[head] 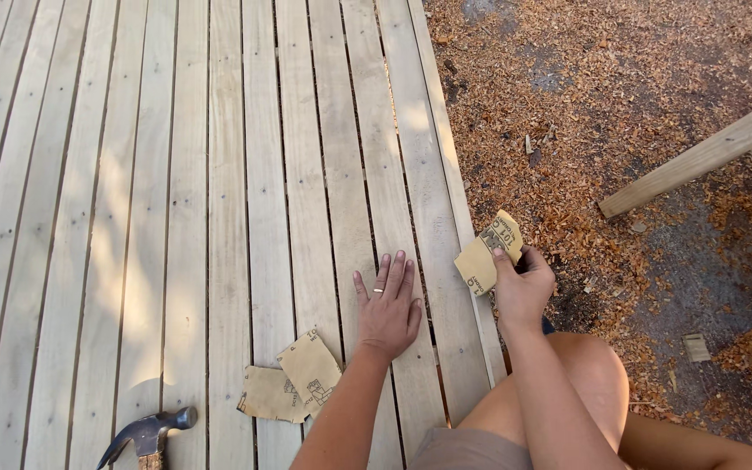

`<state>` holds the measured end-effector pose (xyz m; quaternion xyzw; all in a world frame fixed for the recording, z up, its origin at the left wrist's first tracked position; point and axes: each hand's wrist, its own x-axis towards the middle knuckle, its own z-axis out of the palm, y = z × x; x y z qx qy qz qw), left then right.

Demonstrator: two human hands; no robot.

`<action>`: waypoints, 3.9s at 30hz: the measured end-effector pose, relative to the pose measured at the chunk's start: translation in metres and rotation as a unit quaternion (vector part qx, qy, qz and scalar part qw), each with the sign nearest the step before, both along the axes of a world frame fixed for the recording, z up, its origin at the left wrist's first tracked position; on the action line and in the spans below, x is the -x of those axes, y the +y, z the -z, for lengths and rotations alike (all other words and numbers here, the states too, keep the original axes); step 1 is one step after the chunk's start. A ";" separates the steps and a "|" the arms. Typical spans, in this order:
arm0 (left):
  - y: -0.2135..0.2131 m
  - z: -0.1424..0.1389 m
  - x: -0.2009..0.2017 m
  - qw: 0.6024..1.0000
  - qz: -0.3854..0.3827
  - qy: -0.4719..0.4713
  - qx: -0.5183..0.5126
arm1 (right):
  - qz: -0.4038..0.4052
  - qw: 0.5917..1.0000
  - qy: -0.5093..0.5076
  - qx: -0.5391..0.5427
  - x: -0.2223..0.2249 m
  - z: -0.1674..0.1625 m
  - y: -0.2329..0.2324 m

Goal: The person kneels beside a large slatted wooden table outdoors and sands its plank surface by hand using sheets of sandpaper, working across different boards. They also run a small dark scraper-like tool along the gaps between planks and continue sanding the surface.

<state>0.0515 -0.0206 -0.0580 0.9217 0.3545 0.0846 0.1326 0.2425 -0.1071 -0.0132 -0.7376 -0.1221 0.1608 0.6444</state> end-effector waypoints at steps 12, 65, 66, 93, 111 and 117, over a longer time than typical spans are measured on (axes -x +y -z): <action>0.034 -0.008 -0.011 0.996 0.078 0.009 0.043 | -0.086 0.968 0.181 -0.152 -0.004 -0.002 0.016; 0.074 -0.016 0.002 0.976 -0.187 0.048 0.099 | -0.308 0.805 -0.186 0.472 -0.002 -0.035 0.150; 0.074 -0.016 0.002 0.976 -0.186 0.050 0.102 | -0.320 0.804 -0.183 0.466 -0.004 -0.033 0.152; 0.074 -0.011 0.002 0.979 -0.185 0.028 0.084 | -0.389 0.760 -0.268 0.447 -0.010 -0.030 0.163; 0.074 -0.008 0.004 0.981 -0.184 0.010 0.061 | -0.381 0.781 -0.267 0.416 0.003 -0.013 0.143; 0.074 -0.010 0.003 0.980 -0.186 0.012 0.076 | -0.302 0.835 -0.229 0.398 0.020 -0.019 0.124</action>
